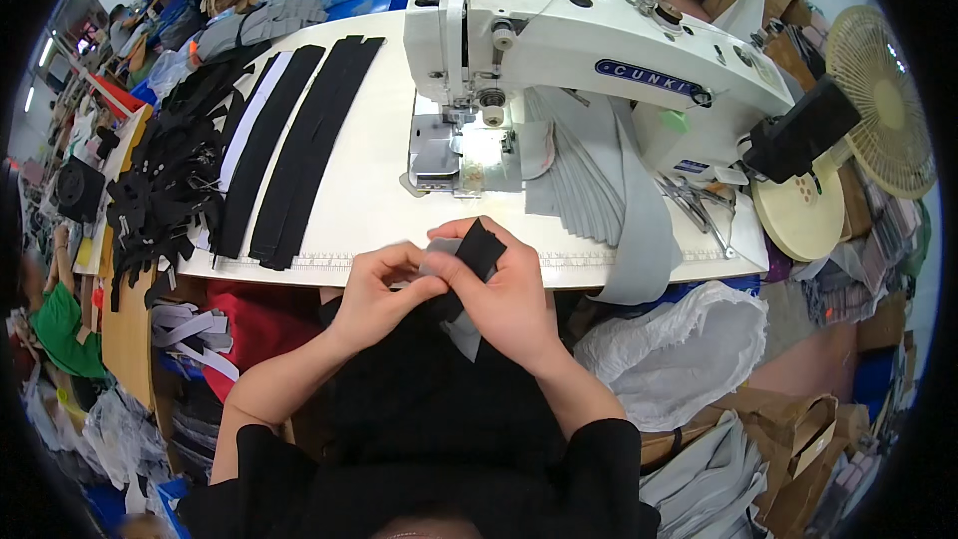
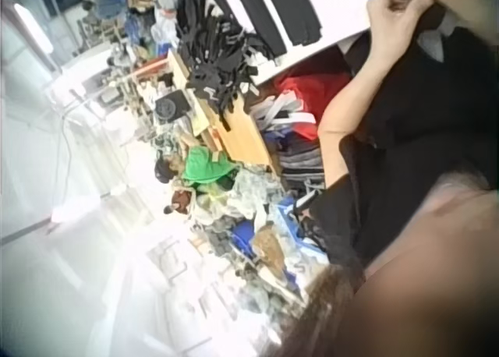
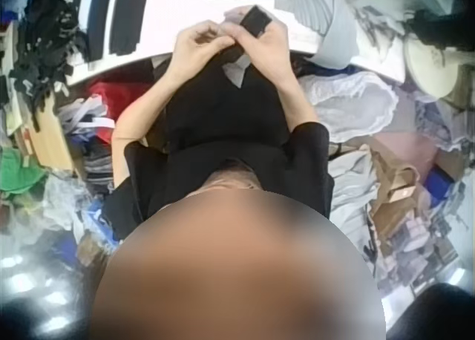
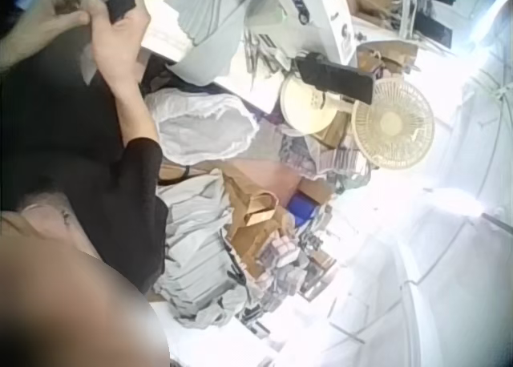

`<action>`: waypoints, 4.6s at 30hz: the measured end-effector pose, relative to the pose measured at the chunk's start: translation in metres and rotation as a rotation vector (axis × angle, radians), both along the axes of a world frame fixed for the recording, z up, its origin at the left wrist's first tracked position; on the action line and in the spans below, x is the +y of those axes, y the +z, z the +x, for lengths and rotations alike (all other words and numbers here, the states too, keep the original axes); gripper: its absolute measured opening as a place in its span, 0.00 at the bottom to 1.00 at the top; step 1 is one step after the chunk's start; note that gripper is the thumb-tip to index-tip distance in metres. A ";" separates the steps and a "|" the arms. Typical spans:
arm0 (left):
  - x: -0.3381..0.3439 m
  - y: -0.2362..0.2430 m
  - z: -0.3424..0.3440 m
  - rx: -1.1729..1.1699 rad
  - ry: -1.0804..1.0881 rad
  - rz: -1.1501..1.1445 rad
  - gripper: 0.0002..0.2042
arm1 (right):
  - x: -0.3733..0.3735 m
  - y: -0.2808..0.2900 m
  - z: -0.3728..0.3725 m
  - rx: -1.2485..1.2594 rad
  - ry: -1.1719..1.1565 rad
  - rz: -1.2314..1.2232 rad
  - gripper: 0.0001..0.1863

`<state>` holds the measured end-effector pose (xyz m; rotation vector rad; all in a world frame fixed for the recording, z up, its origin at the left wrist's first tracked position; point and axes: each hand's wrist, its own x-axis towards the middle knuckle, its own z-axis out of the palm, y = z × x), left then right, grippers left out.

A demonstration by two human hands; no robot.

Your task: Sewing zippers onto fabric strips using an industrial sewing machine.

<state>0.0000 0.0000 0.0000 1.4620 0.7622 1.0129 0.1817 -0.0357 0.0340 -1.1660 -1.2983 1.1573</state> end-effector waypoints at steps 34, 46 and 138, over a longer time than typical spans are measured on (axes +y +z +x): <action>-0.014 -0.002 0.015 -0.356 -0.013 -0.147 0.11 | -0.008 0.033 0.001 -0.378 -0.208 0.318 0.04; 0.007 0.023 0.007 -0.202 -0.031 -0.126 0.08 | 0.005 0.068 0.024 -0.607 -0.038 0.369 0.07; 0.201 0.001 -0.136 0.938 0.624 0.250 0.23 | 0.054 0.006 0.025 -0.928 -0.231 0.326 0.24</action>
